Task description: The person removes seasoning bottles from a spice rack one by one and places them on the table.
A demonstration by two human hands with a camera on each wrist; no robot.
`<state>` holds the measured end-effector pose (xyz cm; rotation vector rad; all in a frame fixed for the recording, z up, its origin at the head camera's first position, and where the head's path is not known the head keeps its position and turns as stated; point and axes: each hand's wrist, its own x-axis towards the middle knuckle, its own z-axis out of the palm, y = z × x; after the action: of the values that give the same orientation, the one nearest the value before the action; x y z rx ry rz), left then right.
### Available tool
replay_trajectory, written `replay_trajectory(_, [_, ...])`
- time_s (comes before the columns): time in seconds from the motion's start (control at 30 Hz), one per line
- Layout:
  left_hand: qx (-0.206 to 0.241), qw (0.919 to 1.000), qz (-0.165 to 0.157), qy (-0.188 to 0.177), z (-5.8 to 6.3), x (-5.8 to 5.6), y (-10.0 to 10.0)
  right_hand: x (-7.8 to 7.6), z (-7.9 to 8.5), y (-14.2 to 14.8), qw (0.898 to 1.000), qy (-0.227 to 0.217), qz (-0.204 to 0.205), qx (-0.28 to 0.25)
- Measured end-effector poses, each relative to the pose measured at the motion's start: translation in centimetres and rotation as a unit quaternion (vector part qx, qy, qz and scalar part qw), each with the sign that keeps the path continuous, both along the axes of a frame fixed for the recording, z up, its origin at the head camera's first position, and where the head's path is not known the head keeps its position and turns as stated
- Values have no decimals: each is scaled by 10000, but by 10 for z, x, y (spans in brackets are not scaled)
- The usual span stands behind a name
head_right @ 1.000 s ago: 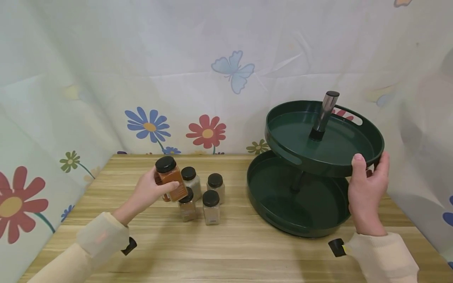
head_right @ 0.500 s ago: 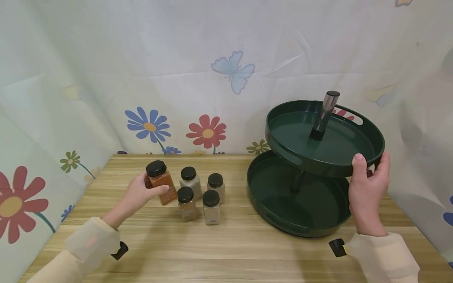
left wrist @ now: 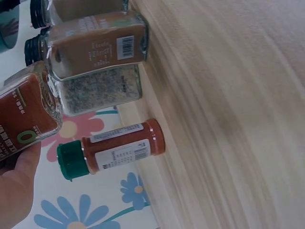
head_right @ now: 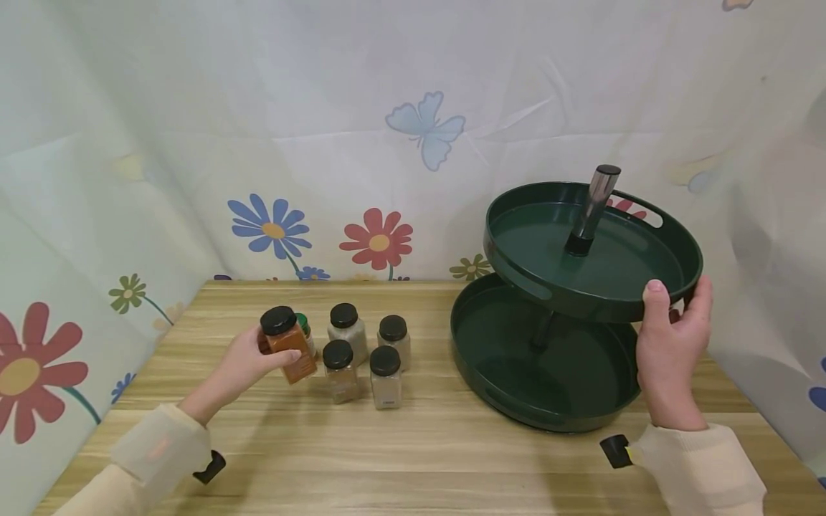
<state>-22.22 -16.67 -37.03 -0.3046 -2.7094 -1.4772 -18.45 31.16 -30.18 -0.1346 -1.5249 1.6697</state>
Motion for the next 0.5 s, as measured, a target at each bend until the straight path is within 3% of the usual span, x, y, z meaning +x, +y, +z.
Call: replay_trajectory(0.5, [-126, 9998, 66, -105, -23, -5, -5, 0, 0, 0, 9999, -106, -72, 102])
